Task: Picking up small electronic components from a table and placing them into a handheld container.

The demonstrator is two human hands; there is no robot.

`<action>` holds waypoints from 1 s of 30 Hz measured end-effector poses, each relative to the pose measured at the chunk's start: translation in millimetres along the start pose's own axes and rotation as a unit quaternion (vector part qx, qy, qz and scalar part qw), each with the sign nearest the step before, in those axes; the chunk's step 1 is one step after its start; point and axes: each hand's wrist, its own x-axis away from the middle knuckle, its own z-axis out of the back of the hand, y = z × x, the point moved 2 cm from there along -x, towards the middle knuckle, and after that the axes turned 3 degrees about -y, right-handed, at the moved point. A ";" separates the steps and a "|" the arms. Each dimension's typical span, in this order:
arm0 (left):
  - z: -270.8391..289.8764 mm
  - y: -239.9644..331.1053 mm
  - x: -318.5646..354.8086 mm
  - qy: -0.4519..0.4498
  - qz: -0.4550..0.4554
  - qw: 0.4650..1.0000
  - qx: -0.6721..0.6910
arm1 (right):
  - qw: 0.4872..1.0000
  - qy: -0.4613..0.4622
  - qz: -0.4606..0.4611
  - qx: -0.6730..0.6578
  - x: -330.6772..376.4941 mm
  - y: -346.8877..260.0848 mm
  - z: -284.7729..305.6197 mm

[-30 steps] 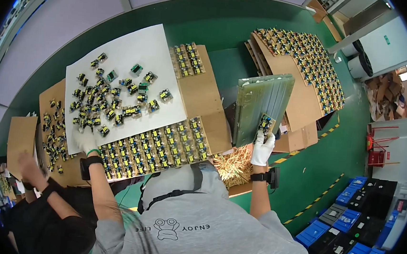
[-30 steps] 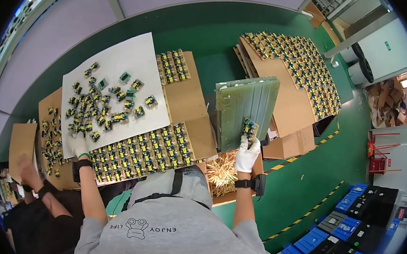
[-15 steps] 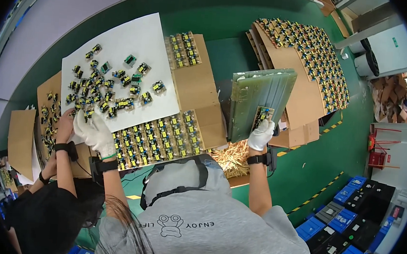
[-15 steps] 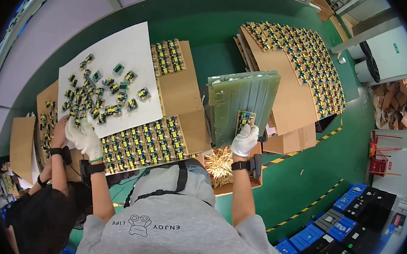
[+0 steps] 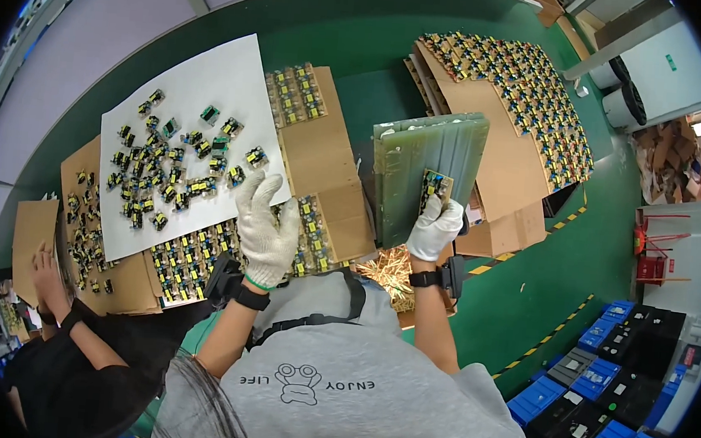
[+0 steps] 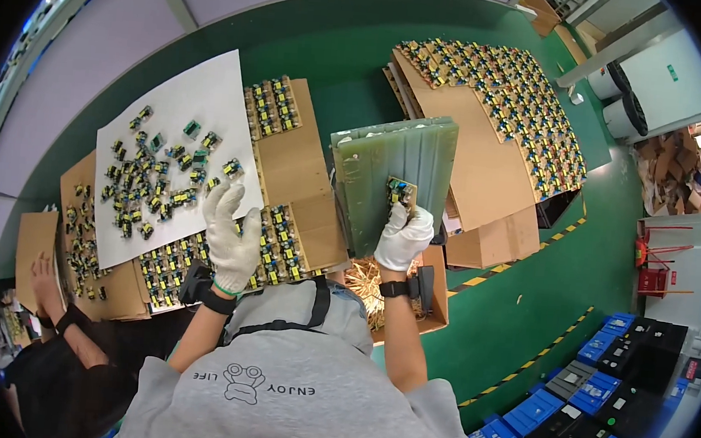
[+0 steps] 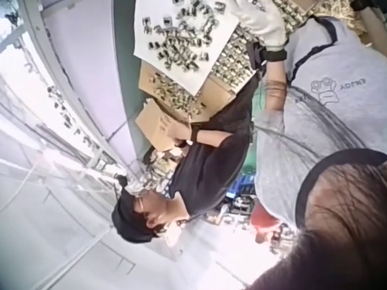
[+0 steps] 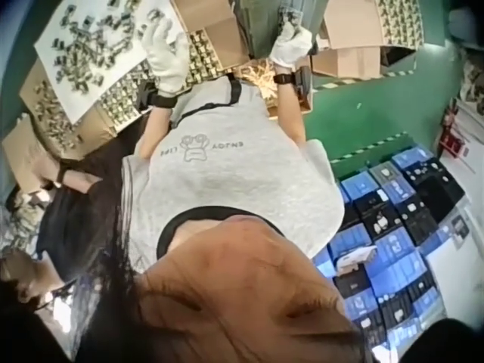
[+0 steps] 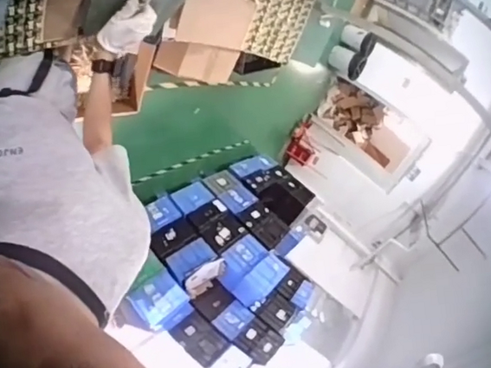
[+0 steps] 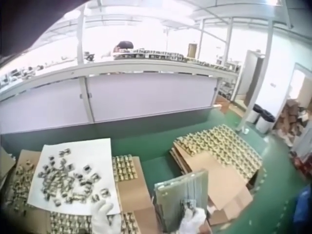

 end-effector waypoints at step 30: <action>-50.3 49.5 19.2 -0.374 0.076 0.921 0.074 | 0.859 -0.125 -0.258 -0.424 18.7 -21.7 -3.2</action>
